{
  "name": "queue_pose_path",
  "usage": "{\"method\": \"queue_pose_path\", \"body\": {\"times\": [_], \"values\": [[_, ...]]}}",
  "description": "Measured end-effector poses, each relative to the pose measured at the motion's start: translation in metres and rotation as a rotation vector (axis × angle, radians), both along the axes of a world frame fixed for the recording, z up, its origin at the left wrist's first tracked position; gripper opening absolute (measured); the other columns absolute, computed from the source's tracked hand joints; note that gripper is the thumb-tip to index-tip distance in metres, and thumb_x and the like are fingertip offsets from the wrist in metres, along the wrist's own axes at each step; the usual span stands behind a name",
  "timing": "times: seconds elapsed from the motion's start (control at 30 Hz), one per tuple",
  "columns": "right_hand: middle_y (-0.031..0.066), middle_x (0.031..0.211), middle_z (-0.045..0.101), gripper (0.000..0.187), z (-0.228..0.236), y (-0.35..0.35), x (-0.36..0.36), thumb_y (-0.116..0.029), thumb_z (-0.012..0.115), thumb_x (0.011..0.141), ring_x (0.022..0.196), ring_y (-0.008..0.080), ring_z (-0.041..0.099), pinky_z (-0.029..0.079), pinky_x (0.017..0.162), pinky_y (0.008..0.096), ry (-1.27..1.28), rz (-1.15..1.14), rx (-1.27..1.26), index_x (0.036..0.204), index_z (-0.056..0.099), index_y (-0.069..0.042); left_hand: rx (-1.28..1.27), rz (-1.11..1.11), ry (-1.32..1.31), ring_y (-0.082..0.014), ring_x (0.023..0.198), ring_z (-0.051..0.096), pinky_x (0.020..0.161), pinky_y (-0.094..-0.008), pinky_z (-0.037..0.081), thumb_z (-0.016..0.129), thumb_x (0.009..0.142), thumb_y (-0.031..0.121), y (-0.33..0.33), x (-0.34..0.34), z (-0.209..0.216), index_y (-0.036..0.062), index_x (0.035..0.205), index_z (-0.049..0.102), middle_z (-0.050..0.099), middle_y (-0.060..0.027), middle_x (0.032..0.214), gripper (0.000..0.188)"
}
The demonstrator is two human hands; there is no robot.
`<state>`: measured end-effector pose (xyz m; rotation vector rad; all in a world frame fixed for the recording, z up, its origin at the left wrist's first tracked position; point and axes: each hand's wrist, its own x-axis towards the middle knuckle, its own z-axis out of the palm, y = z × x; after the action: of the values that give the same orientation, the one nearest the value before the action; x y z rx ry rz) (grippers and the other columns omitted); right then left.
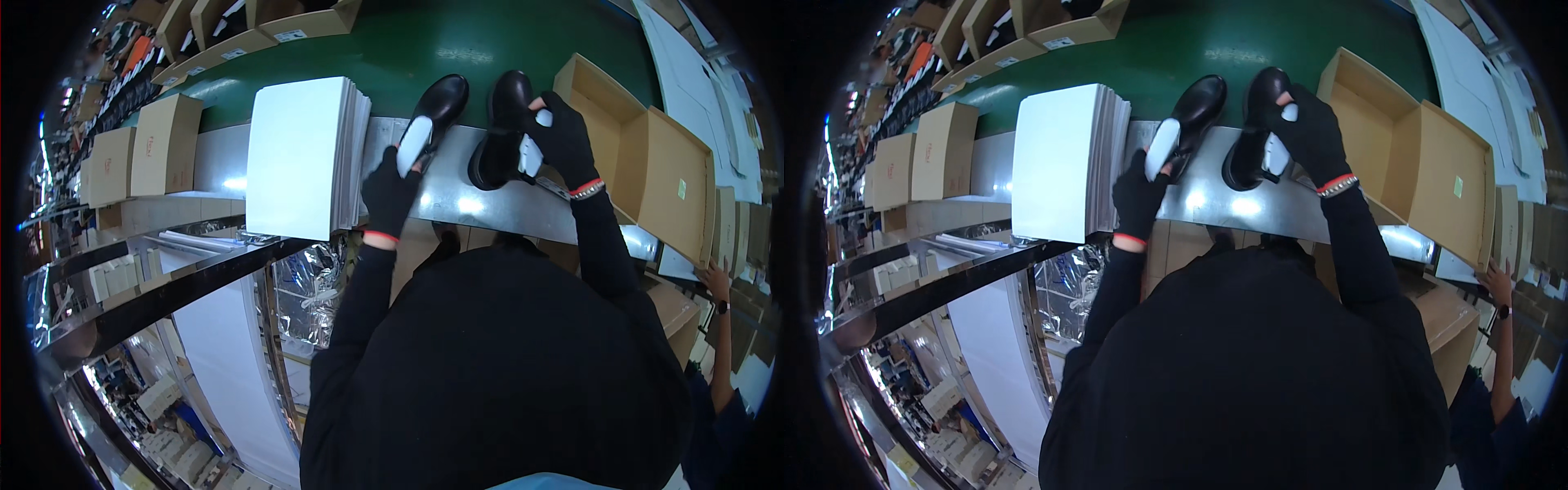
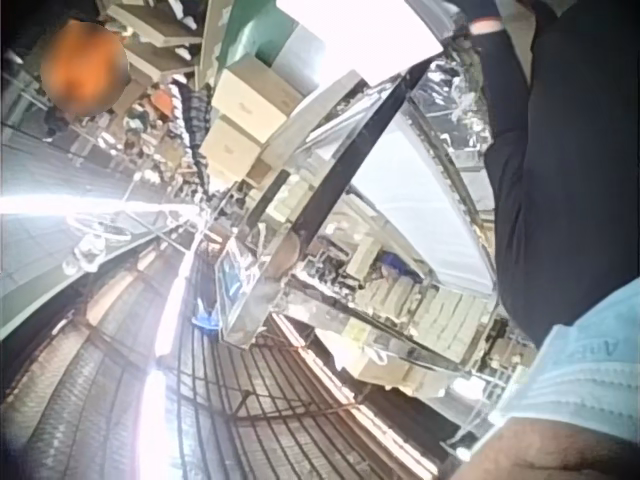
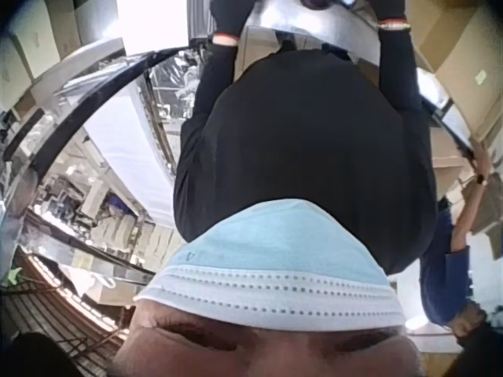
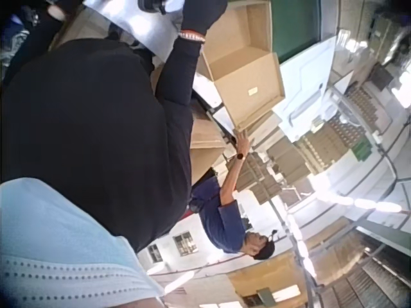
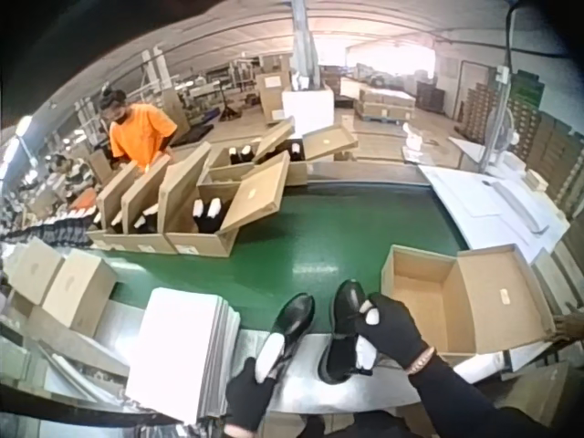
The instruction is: The person places a sheet of white tissue paper into a cardboard box, inserts a pair of black shoes, and covers them with another sheet of paper. The person then closes the box and moves it along a conveyor belt. This process is repeated for multiple pairs of shoes throughout the video.
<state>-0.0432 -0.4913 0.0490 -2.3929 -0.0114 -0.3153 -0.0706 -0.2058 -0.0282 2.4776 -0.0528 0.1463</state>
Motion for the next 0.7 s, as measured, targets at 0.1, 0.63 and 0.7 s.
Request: {"method": "queue_pose_path", "body": {"times": [0.1,0.63,0.7], "values": [[0.0098,0.077,0.064,0.022,-0.009,0.001,-0.004,-0.017,0.072,0.076,0.073,0.0252,0.065,0.05,0.068,0.0349,0.056,0.011,0.057,0.092,0.061,-0.008,-0.04,0.087,0.049,-0.0389,0.076,0.066,0.064,-0.0462,0.052,0.067,0.082,0.036,0.0,-0.031,0.007,0.0054,0.121,0.055,0.067,-0.0217,0.085,0.051],[0.0103,0.094,0.069,0.023,-0.006,0.1,-0.003,-0.014,0.062,0.088,0.077,0.0193,0.067,0.049,0.072,0.0303,0.289,0.485,0.327,0.108,0.064,-0.004,-0.19,0.977,-0.554,-0.0206,0.053,0.044,0.05,-0.0351,0.036,0.047,0.099,0.026,0.272,-0.144,0.065,0.0041,0.071,0.047,0.047,-0.0061,0.059,0.036],[0.0036,0.089,0.067,0.022,0.001,0.094,-0.003,-0.014,0.06,0.091,0.064,0.0068,0.057,0.046,0.054,0.025,0.425,0.482,0.484,0.109,0.064,-0.002,-0.283,0.927,-0.483,-0.0204,0.054,0.049,0.052,-0.0359,0.039,0.054,0.095,0.031,0.331,-0.185,0.053,0.0064,0.073,0.053,0.05,-0.0051,0.061,0.033]]}}
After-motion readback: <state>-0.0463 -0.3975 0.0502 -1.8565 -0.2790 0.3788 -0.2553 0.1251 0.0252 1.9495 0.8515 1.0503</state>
